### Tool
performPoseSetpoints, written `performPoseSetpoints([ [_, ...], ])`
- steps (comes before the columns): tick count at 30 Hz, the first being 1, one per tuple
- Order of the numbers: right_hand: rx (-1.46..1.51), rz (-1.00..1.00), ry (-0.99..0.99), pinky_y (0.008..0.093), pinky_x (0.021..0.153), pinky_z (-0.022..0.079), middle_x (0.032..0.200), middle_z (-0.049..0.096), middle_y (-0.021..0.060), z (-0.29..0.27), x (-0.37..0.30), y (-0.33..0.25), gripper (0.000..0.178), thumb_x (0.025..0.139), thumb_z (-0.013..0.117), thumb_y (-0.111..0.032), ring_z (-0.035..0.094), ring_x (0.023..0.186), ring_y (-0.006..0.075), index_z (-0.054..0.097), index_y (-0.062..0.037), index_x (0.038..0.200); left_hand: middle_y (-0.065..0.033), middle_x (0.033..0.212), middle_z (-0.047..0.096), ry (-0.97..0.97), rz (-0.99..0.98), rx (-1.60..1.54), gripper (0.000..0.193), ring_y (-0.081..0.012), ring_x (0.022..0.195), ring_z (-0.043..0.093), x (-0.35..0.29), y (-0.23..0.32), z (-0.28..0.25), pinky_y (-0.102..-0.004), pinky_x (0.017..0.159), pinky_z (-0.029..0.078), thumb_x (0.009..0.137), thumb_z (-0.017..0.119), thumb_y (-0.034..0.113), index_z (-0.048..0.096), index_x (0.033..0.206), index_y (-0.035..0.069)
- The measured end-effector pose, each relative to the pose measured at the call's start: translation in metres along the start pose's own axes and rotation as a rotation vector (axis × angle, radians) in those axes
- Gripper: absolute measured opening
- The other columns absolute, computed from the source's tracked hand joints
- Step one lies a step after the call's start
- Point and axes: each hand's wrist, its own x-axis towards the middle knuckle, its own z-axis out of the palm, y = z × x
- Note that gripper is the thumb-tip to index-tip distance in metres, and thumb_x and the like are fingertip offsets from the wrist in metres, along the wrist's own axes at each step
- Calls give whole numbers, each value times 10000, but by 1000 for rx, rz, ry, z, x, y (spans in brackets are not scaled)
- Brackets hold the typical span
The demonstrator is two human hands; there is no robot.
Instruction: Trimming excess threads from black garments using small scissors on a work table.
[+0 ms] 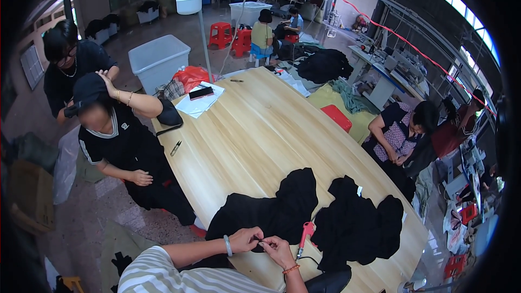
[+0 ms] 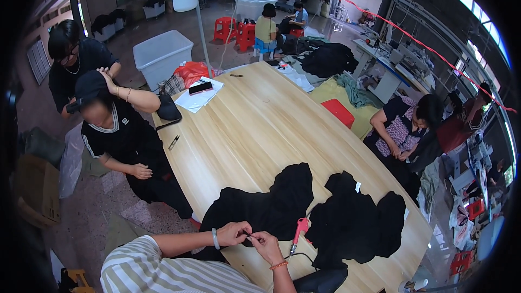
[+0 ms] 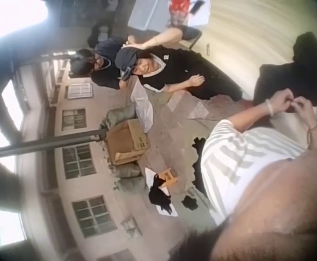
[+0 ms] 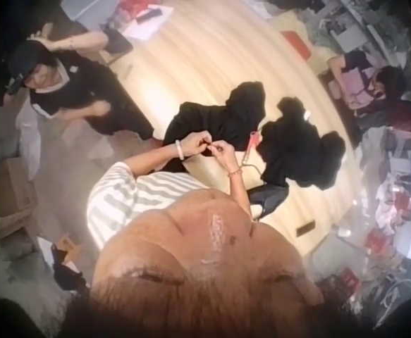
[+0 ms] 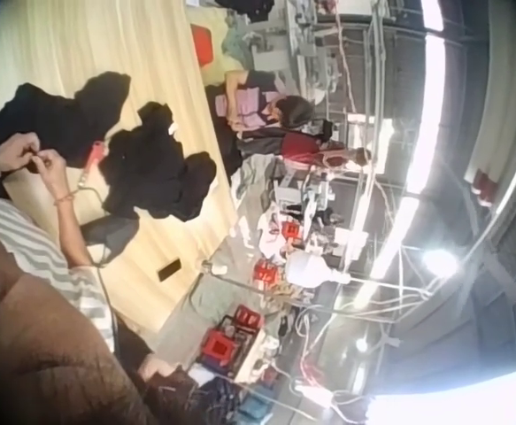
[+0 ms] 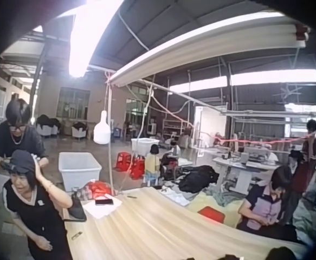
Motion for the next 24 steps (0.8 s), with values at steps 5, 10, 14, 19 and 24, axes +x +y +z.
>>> performPoseSetpoints([
  [5,-319,-115,40,221,561,447,780,611,54,5,3,-17,132,822,711,-85,543,598,84,675,5,911,-119,825,649,95,78,107,222,-258,690,643,2,-6,8,-350,636,518,803,602,51,555,1019,27],
  [10,-231,-138,104,223,553,444,780,594,60,8,3,-15,84,828,685,-47,543,596,89,660,11,882,-148,891,650,-21,41,268,173,-351,822,637,8,-1,-4,-420,710,516,791,621,82,618,955,29],
  [14,-211,-130,94,226,544,443,778,576,56,10,4,-14,67,836,672,-34,545,598,82,642,20,862,-131,855,620,-23,72,364,96,-342,827,623,11,-6,-2,-443,698,501,773,627,93,624,852,38],
  [19,-197,-116,109,228,510,441,767,554,40,8,8,3,94,868,648,-45,570,585,76,597,27,835,-119,828,593,21,170,530,46,-329,814,613,22,-10,9,-450,675,492,758,620,75,604,795,52],
  [24,38,12,139,213,454,433,750,529,8,6,9,-5,94,930,583,-73,571,535,67,531,4,916,-95,1058,600,327,289,313,178,-287,797,639,14,16,4,-374,612,532,808,638,72,601,982,67],
])
